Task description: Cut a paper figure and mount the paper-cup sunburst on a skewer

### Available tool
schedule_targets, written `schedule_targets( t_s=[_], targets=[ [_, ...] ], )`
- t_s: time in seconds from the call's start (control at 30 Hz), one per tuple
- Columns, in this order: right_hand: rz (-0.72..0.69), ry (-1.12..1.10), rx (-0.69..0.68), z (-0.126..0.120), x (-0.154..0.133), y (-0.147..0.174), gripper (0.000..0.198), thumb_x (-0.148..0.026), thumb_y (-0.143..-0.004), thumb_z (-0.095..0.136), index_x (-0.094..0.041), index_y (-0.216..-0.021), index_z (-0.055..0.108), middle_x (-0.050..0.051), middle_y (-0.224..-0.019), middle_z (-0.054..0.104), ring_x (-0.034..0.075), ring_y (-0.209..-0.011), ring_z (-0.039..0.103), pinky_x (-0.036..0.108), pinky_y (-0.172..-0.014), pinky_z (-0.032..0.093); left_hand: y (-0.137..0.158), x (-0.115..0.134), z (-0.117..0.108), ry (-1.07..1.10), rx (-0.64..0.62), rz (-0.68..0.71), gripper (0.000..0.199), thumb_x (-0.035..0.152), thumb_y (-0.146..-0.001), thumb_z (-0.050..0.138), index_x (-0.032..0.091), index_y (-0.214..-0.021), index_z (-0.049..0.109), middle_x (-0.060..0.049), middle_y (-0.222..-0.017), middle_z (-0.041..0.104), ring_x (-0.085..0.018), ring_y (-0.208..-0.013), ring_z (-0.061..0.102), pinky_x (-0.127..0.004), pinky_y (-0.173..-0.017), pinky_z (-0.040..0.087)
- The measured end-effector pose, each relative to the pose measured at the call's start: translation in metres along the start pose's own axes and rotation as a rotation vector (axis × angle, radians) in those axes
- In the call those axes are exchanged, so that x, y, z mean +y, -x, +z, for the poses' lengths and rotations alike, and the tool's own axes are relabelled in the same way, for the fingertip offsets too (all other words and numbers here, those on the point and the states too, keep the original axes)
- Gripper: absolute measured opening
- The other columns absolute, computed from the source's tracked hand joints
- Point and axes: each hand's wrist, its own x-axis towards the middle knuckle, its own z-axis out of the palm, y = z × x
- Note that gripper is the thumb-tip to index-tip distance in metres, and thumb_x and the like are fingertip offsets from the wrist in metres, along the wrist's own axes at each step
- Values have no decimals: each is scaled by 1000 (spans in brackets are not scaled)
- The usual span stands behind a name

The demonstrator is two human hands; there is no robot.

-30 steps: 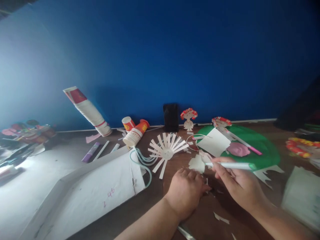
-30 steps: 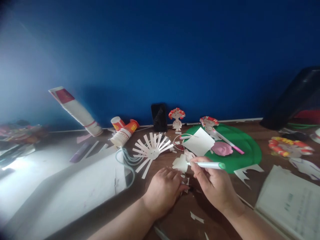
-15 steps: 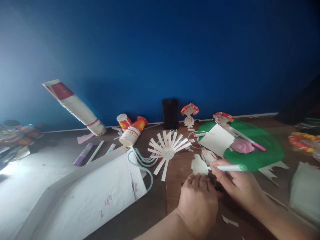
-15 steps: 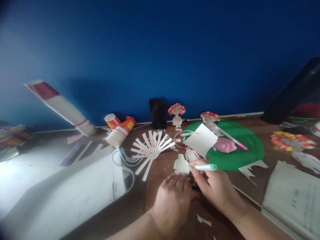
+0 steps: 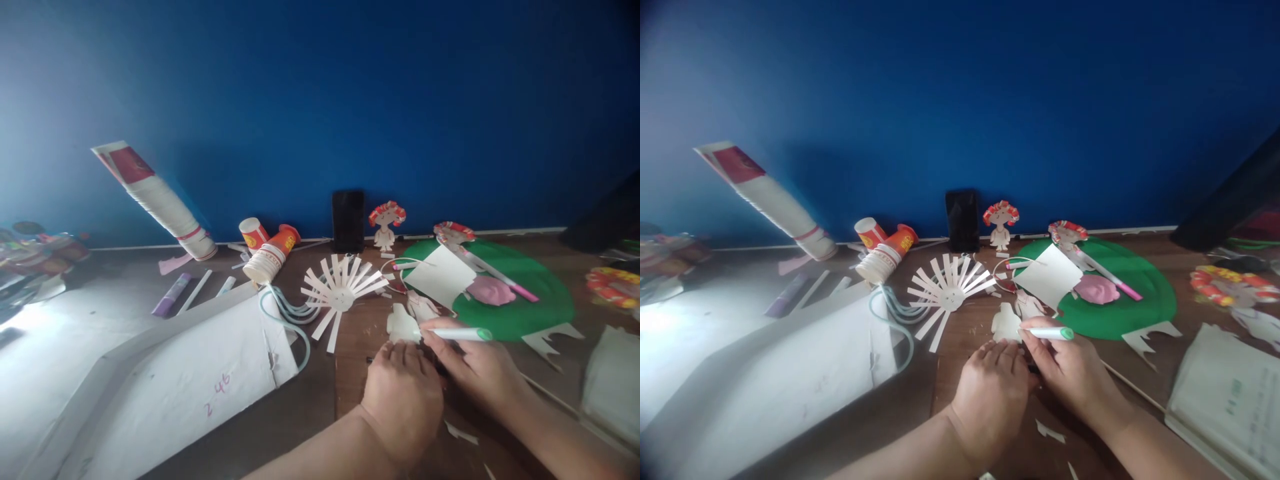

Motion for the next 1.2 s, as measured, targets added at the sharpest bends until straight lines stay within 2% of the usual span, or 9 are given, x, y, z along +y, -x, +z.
schedule_targets(
  t_s=[0.27, 0.63, 0.83, 1.2],
  targets=[
    [4, 9, -14, 0, -1, -1, 22, -36, -99, 49, -25, -93, 67, 5, -92, 78, 25, -90, 73, 33, -80, 55, -1, -1, -4, 13, -20, 7, 30, 25, -95, 55, 3, -110, 68, -20, -106, 73, -28, -99, 71, -41, -91, 58],
    [-1, 24, -51, 0, 1, 0, 22, -36, -101, 47, -25, -93, 64, 4, -92, 77, 23, -90, 71, 32, -81, 51, 0, -1, -2, 30, 47, 2, 30, 23, -94, 56, 1, -110, 69, -20, -104, 74, -29, -97, 72, -41, -90, 59],
    [20, 27, -90, 0, 2, 0, 24, -36, -103, 44, -25, -92, 63, 4, -90, 76, 23, -89, 70, 33, -80, 50, -1, 0, -2, 37, 12, -16, 29, 24, -93, 57, 2, -107, 70, -20, -106, 74, -29, -99, 72, -41, -91, 58],
    [8, 40, -74, -1, 1, 0, 25, -35, -102, 45, -24, -91, 64, 4, -90, 75, 22, -86, 72, 30, -74, 51, 0, 1, -2, 8, 44, -16, 26, 21, -93, 56, 3, -105, 70, -19, -105, 74, -28, -97, 72, -40, -89, 59]
  ],
)
